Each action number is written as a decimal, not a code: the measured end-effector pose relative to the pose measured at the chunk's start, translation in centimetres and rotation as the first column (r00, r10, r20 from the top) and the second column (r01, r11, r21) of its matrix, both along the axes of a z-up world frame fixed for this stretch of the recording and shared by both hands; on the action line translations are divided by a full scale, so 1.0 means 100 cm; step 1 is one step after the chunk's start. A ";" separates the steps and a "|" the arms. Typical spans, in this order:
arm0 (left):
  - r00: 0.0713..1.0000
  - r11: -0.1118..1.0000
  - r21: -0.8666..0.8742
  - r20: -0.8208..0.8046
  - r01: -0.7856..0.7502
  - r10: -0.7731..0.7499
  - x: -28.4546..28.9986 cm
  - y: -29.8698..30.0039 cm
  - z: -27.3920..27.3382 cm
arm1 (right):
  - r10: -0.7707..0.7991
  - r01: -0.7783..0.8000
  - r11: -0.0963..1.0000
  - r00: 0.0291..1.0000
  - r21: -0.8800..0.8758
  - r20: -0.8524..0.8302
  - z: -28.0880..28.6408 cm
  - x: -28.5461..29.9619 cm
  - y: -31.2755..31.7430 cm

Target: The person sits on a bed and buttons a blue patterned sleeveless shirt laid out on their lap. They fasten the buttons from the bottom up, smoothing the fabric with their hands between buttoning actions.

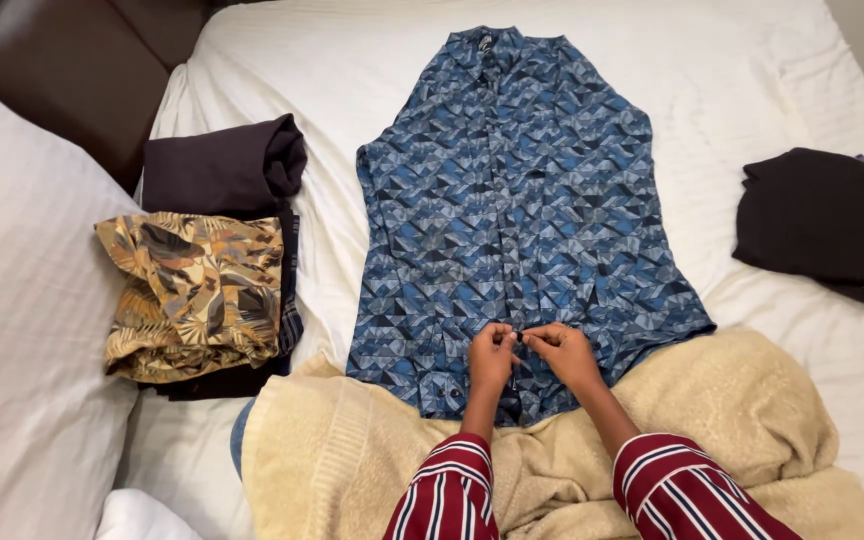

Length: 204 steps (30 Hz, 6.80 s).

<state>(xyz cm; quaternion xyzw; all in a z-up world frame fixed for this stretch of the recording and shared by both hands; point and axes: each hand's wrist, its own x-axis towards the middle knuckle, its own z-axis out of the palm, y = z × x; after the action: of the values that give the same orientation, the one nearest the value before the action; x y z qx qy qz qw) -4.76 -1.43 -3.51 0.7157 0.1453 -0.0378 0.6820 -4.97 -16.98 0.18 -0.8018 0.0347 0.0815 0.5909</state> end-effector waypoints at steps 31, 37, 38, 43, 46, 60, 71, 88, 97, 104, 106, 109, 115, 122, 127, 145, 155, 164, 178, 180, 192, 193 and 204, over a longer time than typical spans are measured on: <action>1.000 0.955 -0.297 0.002 -0.007 0.008 -0.006 0.008 -0.008 | -0.009 0.007 0.999 0.996 0.032 0.084 0.016 -0.011 0.009; 1.000 0.959 -0.283 -0.001 -0.025 0.026 -0.009 0.011 0.013 | -0.027 0.026 0.998 1.000 0.057 0.010 0.030 -0.014 0.015; 1.000 0.959 -0.283 -0.011 -0.027 0.025 -0.009 0.012 0.013 | -0.021 0.021 1.000 1.000 0.014 0.017 0.033 -0.015 0.015; 0.999 0.936 -0.353 -0.044 -0.018 0.003 -0.009 0.020 0.006 | 0.009 -0.005 0.995 0.999 -0.103 0.034 0.049 -0.022 0.023; 0.998 0.912 -0.410 -0.061 -0.004 -0.023 -0.012 0.024 0.003 | 0.108 -0.010 0.929 0.964 -0.370 0.244 0.071 -0.028 0.031; 0.909 0.767 0.642 0.313 0.010 -0.275 -0.083 -0.001 0.107 | 0.092 -0.021 0.947 0.974 -0.320 0.208 0.078 -0.053 0.021; 0.900 0.591 0.806 0.231 0.037 -0.371 -0.093 0.001 0.117 | 0.033 0.163 0.865 0.925 -0.475 0.377 0.129 -0.101 0.023; 0.866 0.732 0.659 0.252 0.173 -0.432 -0.108 0.000 0.094 | 0.066 0.004 0.947 0.976 -0.322 0.207 0.107 -0.101 0.017; 0.943 0.885 0.359 0.043 0.295 -0.331 -0.102 0.010 0.121 | 0.060 -0.026 0.905 0.996 -0.424 0.066 0.112 -0.099 0.019; 0.811 0.622 0.576 -0.130 0.530 -0.570 -0.043 0.090 0.179 | 0.108 -0.103 0.797 0.994 -0.595 -0.028 0.125 -0.104 0.030; 0.819 0.560 0.658 -0.157 0.504 -0.552 -0.028 0.113 0.190 | 0.117 -0.050 0.792 0.991 -0.608 0.071 0.126 -0.103 0.031; 0.770 0.480 0.713 -0.133 0.512 -0.624 -0.010 0.140 0.169 | 0.230 -0.085 0.855 0.946 -0.512 0.227 0.120 -0.101 0.034; 0.788 0.691 0.451 -0.047 0.566 -0.614 0.008 0.149 0.119 | 0.626 -0.218 0.636 0.707 -0.740 0.329 0.112 -0.102 0.052; 0.730 0.751 0.101 -0.349 0.653 -0.588 0.037 0.170 0.094 | 0.568 -0.283 0.774 0.707 -0.567 0.422 0.112 -0.066 0.069; 0.764 0.853 0.025 -0.459 0.521 -0.453 0.055 0.183 0.055 | 0.223 -0.238 0.928 0.971 -0.287 -0.084 0.065 -0.001 0.074; 0.999 0.974 0.226 0.037 0.021 -0.030 0.072 0.193 0.000 | 0.158 -0.162 0.986 0.983 -0.035 -0.097 0.026 0.070 0.076; 0.987 0.887 0.453 -0.161 0.089 -0.017 0.058 0.189 0.070 | 0.067 -0.069 0.962 0.998 -0.263 -0.017 0.039 0.055 0.082; 0.972 0.832 0.539 -0.235 0.133 -0.003 0.044 0.182 0.113 | 0.029 -0.011 0.962 0.998 -0.272 0.062 0.055 0.037 0.075; 0.971 0.727 0.644 -0.177 0.238 -0.161 0.045 0.175 0.101 | -0.045 -0.026 0.868 0.990 -0.496 -0.130 0.068 0.048 0.081; 0.982 0.833 0.521 -0.127 0.187 -0.141 0.045 0.176 0.106 | -0.008 -0.077 0.875 0.985 -0.479 -0.173 0.056 0.049 0.078; 0.994 0.689 0.725 0.075 0.002 -0.082 0.040 0.173 0.161 | -0.029 0.005 0.928 0.998 -0.372 -0.060 0.029 0.052 0.068; 0.994 0.689 0.724 0.075 0.000 -0.079 0.045 0.173 0.162 | -0.027 0.003 0.928 0.998 -0.372 -0.060 0.035 0.048 0.071; 0.927 0.916 -0.149 0.096 0.373 -0.362 0.137 0.162 0.049 | 0.115 -0.094 0.988 0.976 0.119 -0.182 -0.013 0.043 0.053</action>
<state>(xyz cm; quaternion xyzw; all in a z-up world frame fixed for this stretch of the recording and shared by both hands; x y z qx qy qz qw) 8.95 14.79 1.42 0.6723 -0.0184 -0.1533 0.7240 -0.71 -11.67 -1.15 -0.7574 0.0437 0.1900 0.6231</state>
